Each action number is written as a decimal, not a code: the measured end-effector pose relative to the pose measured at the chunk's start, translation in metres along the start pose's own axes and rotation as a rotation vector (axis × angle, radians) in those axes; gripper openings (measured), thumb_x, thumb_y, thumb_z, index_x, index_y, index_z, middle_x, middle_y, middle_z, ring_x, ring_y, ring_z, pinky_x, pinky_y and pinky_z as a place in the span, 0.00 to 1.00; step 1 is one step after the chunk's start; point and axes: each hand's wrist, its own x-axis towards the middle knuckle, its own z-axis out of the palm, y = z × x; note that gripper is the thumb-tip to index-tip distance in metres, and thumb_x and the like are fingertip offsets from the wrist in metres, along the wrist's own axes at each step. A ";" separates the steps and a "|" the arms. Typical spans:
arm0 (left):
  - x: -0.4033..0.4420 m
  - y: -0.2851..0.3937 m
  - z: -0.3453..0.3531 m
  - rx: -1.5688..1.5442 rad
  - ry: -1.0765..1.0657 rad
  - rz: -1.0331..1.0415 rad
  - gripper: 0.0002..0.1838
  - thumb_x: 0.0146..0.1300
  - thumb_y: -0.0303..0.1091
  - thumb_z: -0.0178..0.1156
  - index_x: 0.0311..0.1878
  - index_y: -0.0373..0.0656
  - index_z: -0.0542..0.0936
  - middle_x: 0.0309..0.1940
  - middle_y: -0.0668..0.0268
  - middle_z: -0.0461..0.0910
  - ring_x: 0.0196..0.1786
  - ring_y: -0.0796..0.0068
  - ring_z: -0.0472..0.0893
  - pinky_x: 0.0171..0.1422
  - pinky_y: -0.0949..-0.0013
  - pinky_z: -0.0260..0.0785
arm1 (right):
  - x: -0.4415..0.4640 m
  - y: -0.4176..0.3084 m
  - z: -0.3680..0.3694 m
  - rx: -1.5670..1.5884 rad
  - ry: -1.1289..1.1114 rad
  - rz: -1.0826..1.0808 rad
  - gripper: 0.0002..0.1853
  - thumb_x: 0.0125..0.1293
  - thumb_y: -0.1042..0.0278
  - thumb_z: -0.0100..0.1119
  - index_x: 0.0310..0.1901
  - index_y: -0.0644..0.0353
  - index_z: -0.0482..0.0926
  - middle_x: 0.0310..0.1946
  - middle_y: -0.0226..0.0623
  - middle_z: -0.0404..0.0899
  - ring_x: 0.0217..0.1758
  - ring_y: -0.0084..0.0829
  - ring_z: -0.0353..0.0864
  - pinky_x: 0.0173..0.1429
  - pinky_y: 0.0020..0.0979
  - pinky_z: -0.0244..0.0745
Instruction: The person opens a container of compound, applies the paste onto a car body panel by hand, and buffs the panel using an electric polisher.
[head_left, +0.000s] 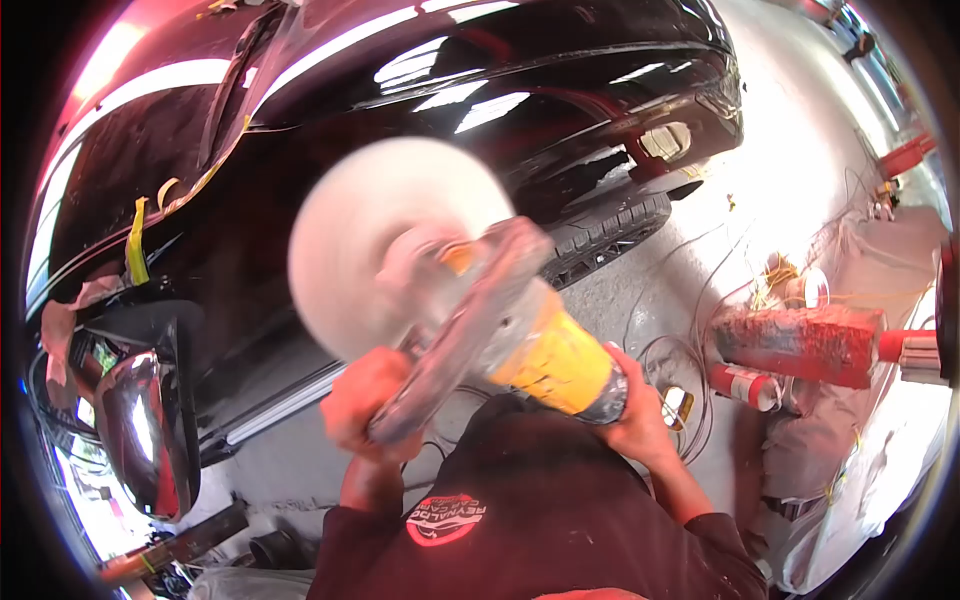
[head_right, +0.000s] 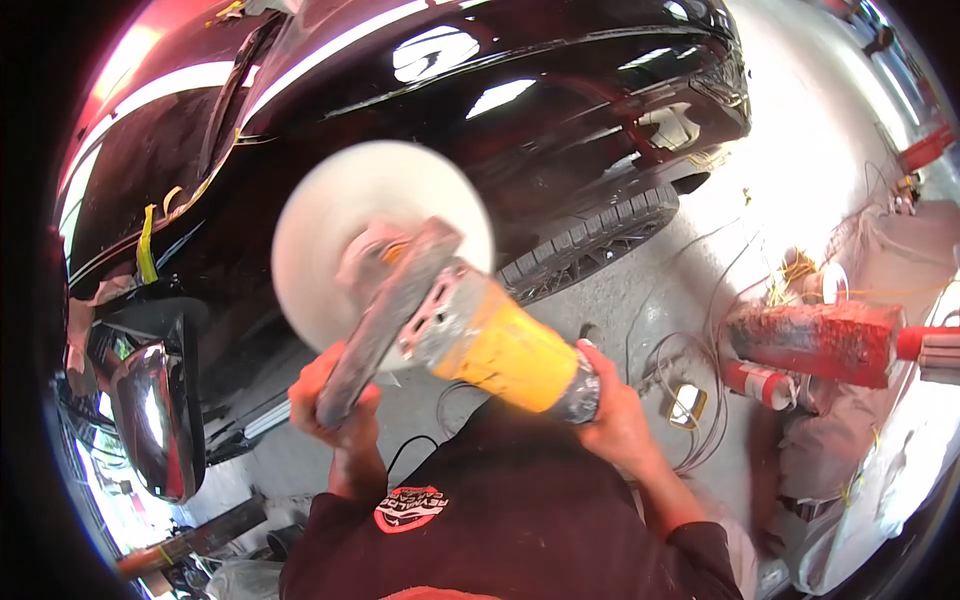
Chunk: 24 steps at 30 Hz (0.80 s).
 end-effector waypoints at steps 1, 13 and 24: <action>-0.002 0.008 -0.007 0.026 0.008 -0.024 0.08 0.59 0.20 0.65 0.31 0.35 0.74 0.18 0.62 0.75 0.19 0.69 0.74 0.26 0.65 0.69 | 0.000 -0.002 0.006 -0.016 -0.033 0.015 0.47 0.55 0.75 0.74 0.75 0.57 0.59 0.54 0.52 0.84 0.57 0.55 0.84 0.59 0.43 0.80; 0.003 -0.006 0.039 0.032 -0.194 -0.107 0.21 0.52 0.31 0.79 0.42 0.34 0.78 0.33 0.53 0.85 0.35 0.65 0.85 0.44 0.64 0.78 | -0.012 0.027 -0.016 0.128 0.066 0.075 0.50 0.51 0.73 0.79 0.75 0.57 0.60 0.54 0.52 0.84 0.58 0.51 0.85 0.60 0.41 0.79; 0.070 -0.035 0.230 0.125 -0.436 -0.054 0.17 0.47 0.27 0.81 0.37 0.34 0.83 0.25 0.62 0.82 0.27 0.79 0.80 0.34 0.74 0.71 | 0.012 0.094 -0.114 0.107 0.327 0.227 0.52 0.47 0.70 0.84 0.73 0.60 0.61 0.55 0.50 0.85 0.62 0.44 0.84 0.64 0.38 0.77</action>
